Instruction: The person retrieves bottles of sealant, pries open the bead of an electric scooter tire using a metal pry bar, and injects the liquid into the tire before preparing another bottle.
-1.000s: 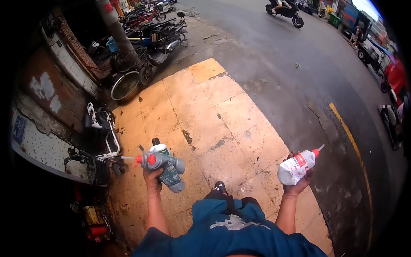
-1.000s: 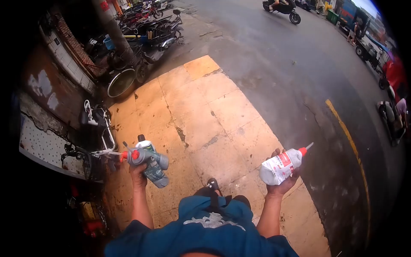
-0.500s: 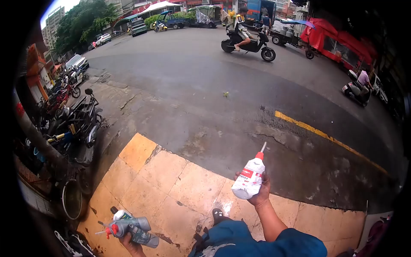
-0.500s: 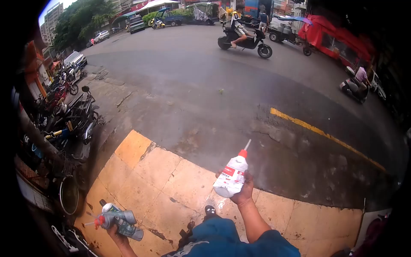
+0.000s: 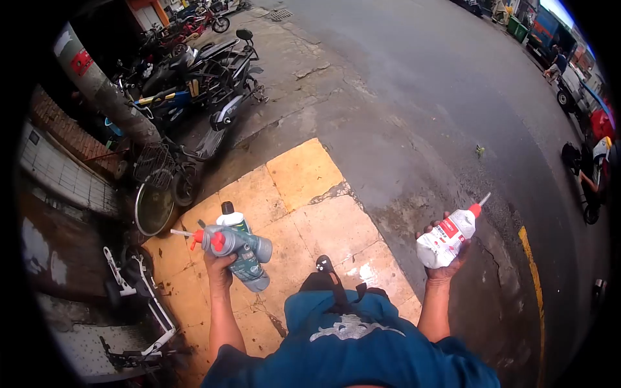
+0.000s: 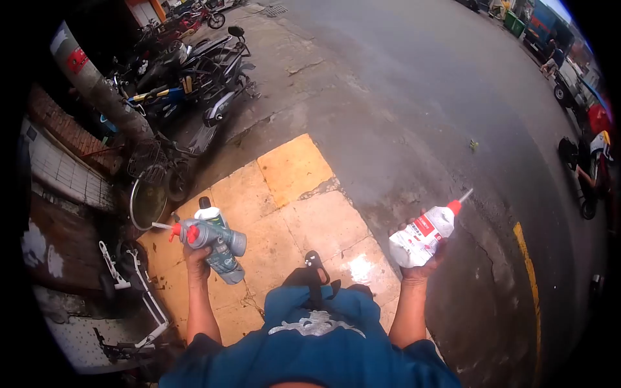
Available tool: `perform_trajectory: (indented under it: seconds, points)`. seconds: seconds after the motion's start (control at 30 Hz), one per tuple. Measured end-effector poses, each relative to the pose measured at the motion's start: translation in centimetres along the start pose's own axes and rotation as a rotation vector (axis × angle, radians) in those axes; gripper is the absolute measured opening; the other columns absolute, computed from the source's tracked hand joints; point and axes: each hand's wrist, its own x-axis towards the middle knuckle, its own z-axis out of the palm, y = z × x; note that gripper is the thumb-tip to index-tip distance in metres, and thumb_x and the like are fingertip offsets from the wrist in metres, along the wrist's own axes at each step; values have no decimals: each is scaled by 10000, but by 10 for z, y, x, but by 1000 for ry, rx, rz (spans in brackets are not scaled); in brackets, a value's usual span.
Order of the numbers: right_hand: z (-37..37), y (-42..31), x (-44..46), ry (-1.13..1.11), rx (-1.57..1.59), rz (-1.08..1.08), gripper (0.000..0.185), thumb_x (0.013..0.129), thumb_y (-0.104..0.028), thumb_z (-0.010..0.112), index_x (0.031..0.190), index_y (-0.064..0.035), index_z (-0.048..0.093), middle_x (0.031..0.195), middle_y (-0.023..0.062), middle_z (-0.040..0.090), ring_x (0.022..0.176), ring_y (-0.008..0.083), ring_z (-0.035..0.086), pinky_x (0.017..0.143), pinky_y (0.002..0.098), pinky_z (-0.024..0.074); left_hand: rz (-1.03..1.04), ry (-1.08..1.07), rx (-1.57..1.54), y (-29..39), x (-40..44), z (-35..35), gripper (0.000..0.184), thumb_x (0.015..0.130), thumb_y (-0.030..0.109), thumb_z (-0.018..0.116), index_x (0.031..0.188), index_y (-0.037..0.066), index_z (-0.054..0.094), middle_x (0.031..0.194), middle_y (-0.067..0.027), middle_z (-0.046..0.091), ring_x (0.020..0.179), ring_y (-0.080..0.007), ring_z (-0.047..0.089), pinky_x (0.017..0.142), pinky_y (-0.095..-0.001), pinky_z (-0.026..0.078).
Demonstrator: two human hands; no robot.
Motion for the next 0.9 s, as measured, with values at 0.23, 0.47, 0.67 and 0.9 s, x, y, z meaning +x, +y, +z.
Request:
perform_trajectory:
  seconds: [0.23, 0.47, 0.67, 0.9]
  points:
    - [-30, 15, 178, 219, -185, -189, 616, 870, -390, 708, 1333, -30, 518, 1177, 186, 633, 1051, 369, 633, 991, 585, 472, -37, -207, -59, -12, 245, 149, 641, 604, -6, 682, 1238, 5, 590, 1103, -57, 673, 1039, -215, 652, 968, -341, 496]
    - [-59, 53, 452, 195, -314, -106, 521, 867, -346, 710, 1228, -6, 548, 1072, 138, 647, 955, 295, 657, 844, 484, 563, 47, -86, -81, -33, 438, 226, 677, 586, -5, 706, 1253, 5, 590, 1124, -63, 676, 1080, -232, 651, 1012, -365, 487]
    - [-35, 143, 698, 107, -614, 39, 414, 908, -367, 704, 1143, -55, 566, 945, 77, 667, 830, 205, 685, 745, 378, 590, 49, 133, -68, -15, 561, 231, 763, 552, 15, 722, 1297, 12, 553, 1172, -93, 662, 1104, -263, 648, 1044, -397, 478]
    - [-50, 255, 920, 109, -457, -62, 640, 861, -522, 742, 1248, -57, 535, 1018, 62, 647, 847, 197, 680, 702, 349, 590, 81, 142, -58, -19, 777, 238, 806, 525, 1, 715, 1312, 11, 546, 1187, -91, 658, 1110, -250, 640, 1041, -385, 466]
